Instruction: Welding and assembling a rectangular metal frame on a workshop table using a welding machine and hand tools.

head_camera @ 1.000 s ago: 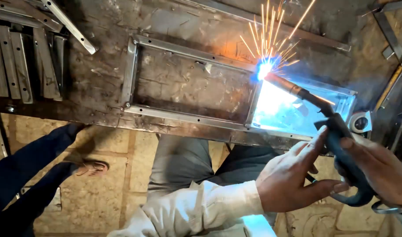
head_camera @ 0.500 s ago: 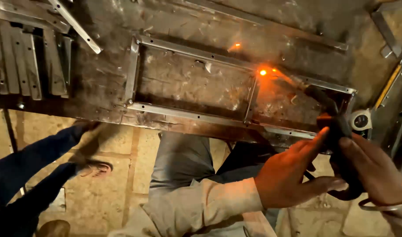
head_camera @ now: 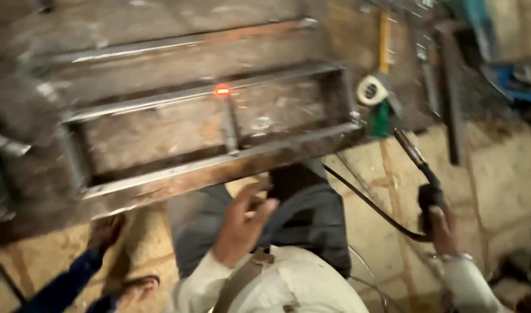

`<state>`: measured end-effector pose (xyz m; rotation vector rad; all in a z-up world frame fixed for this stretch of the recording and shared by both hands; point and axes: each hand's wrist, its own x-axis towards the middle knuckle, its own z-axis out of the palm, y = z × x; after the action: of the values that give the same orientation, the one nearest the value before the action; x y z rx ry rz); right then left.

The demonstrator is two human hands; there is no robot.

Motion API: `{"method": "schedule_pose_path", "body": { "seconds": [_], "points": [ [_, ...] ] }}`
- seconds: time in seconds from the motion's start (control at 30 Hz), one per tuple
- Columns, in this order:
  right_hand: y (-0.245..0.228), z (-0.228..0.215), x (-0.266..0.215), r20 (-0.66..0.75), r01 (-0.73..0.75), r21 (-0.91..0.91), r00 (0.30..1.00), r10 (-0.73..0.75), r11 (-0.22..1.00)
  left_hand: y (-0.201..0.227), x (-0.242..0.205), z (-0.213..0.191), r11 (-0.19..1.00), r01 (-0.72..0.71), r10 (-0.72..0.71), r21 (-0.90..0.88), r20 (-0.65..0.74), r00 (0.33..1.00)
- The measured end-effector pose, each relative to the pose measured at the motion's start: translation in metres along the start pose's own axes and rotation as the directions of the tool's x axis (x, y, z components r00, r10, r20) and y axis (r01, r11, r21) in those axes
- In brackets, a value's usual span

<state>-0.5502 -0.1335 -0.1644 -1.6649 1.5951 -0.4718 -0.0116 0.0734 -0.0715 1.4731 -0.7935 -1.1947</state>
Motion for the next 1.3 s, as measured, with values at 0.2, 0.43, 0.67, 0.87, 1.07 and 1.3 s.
{"method": "schedule_pose_path", "body": {
  "seconds": [0.2,0.43,0.67,0.87,1.07,1.3],
  "points": [
    [0.028,0.05,-0.01,-0.168,-0.347,0.443,0.874,0.456,0.827,-0.016,-0.011,-0.005,0.996,0.064,-0.068,-0.062,-0.063,0.996],
    [0.004,0.085,0.02,-0.244,-0.174,0.588,0.893,0.379,0.79,0.025,-0.025,0.005,0.996,0.02,-0.011,0.084,-0.116,0.993],
    [0.066,0.079,0.037,-0.208,0.108,-0.186,0.967,-0.147,0.977,-0.015,-0.034,0.002,0.999,0.018,-0.012,0.032,-0.188,0.982],
    [0.28,0.071,0.195,-0.157,-0.08,0.526,0.969,0.189,0.847,0.052,-0.041,-0.048,0.923,-0.019,0.157,0.383,-0.332,0.93],
    [0.035,0.118,0.122,-0.553,0.159,-0.636,0.589,-0.589,0.755,0.085,-0.032,-0.17,0.741,0.038,0.481,0.67,-0.57,0.666],
    [-0.213,0.145,0.072,-0.248,0.53,-0.438,0.705,-0.664,0.726,0.038,0.04,-0.278,0.234,0.594,0.129,0.769,-0.63,0.766]
  ]
}}
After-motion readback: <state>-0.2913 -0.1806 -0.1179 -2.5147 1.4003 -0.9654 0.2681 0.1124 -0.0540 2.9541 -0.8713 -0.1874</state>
